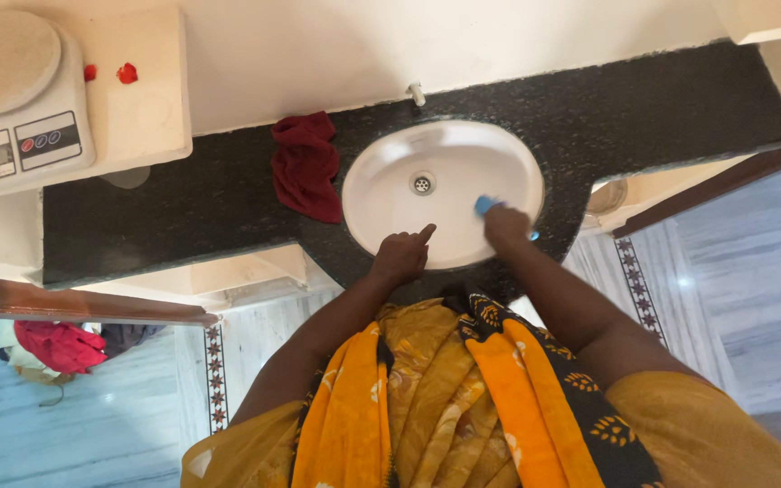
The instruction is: The person scrubs the inside of a white bathroom sink using a blue brush. The person repeatedly scrubs the basin and the drain area with the brush.
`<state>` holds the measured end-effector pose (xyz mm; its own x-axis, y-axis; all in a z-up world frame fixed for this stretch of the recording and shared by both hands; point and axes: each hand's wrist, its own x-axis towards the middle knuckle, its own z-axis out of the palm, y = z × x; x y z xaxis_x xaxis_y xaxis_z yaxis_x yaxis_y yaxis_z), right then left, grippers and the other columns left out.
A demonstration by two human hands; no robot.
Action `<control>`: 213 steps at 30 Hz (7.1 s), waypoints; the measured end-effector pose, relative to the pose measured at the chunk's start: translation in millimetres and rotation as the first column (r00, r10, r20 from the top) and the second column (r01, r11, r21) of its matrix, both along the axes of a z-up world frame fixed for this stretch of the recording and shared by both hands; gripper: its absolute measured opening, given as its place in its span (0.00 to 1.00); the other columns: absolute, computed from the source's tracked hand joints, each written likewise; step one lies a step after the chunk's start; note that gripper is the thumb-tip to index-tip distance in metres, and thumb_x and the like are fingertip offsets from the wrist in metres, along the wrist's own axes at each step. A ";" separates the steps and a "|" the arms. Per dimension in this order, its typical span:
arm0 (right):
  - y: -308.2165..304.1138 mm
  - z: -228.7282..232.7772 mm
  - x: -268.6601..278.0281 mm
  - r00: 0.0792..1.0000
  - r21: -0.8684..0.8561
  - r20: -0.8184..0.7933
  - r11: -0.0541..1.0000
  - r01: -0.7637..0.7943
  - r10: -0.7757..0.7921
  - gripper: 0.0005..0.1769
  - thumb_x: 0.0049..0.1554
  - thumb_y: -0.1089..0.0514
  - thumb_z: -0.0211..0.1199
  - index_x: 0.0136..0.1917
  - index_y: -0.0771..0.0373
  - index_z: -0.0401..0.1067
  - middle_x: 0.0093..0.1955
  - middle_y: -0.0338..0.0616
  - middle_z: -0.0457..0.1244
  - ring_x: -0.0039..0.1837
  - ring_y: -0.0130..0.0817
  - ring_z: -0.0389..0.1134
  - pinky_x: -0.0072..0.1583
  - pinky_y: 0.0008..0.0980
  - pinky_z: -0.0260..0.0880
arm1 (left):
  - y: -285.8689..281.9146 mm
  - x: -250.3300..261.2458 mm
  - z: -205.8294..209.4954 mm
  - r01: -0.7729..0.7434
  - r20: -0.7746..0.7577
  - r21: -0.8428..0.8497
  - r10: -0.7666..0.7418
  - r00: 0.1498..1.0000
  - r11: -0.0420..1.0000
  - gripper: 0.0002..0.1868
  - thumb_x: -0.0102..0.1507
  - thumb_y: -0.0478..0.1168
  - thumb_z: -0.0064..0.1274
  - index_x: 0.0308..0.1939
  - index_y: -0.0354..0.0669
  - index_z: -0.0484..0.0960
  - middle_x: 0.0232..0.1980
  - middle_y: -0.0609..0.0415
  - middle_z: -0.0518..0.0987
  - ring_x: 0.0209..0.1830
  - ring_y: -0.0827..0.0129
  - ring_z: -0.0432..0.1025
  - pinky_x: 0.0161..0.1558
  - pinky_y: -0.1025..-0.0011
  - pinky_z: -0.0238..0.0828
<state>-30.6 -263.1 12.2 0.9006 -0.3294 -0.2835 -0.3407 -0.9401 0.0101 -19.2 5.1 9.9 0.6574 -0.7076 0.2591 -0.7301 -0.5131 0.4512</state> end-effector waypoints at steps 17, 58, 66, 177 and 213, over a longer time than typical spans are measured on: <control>-42.3 93.7 -24.7 0.985 0.028 -0.149 0.995 0.096 -0.091 0.27 0.59 0.52 0.62 0.71 0.34 0.72 0.59 0.44 0.70 0.59 0.44 0.73 0.59 0.49 0.72 | -1.1 0.2 5.2 -0.039 -0.049 0.104 0.044 0.998 0.994 0.29 0.66 0.42 0.49 0.72 0.47 0.67 0.37 0.48 0.82 0.38 0.53 0.76 0.43 0.53 0.71; 86.4 -119.5 129.3 0.860 0.953 -0.198 0.114 0.282 -0.471 0.30 0.64 0.55 0.53 0.79 0.49 0.60 0.31 0.36 0.56 0.30 0.25 0.54 0.31 0.31 0.54 | 1.3 20.8 13.8 -0.292 -0.121 -0.127 0.277 0.953 0.948 0.27 0.69 0.51 0.47 0.69 0.45 0.70 0.66 0.47 0.73 0.67 0.50 0.62 0.65 0.51 0.57; 73.9 -118.8 137.8 0.888 0.905 -0.017 0.371 0.210 -0.460 0.28 0.65 0.54 0.55 0.78 0.53 0.64 0.38 0.45 0.63 0.34 0.30 0.57 0.35 0.33 0.56 | -1.8 24.5 9.2 -0.251 -0.129 -0.037 0.244 0.961 0.967 0.22 0.68 0.50 0.49 0.63 0.46 0.75 0.59 0.50 0.78 0.61 0.54 0.67 0.60 0.53 0.61; 43.8 -92.2 121.5 0.925 0.509 -0.066 0.785 0.354 -0.375 0.20 0.63 0.49 0.49 0.61 0.53 0.77 0.61 0.53 0.69 0.65 0.51 0.70 0.65 0.50 0.69 | 3.1 18.4 -6.8 -0.053 -0.010 0.136 0.055 0.998 0.989 0.10 0.62 0.47 0.56 0.35 0.46 0.86 0.36 0.51 0.84 0.43 0.55 0.75 0.44 0.57 0.69; 12.7 -48.2 56.3 0.983 0.314 -0.134 0.947 -0.075 0.122 0.18 0.59 0.52 0.58 0.61 0.53 0.76 0.60 0.50 0.70 0.63 0.49 0.71 0.61 0.49 0.72 | -7.6 10.3 11.6 -0.286 -0.152 0.304 0.343 0.927 0.909 0.23 0.71 0.54 0.43 0.35 0.44 0.85 0.38 0.45 0.83 0.43 0.49 0.77 0.46 0.51 0.72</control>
<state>25.8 -250.4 -36.0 0.8635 -0.1171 -0.4906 -0.2629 -0.9346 -0.2397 -8.8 -2.5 21.5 0.8748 -0.4792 -0.0714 -0.4206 -0.8242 0.3793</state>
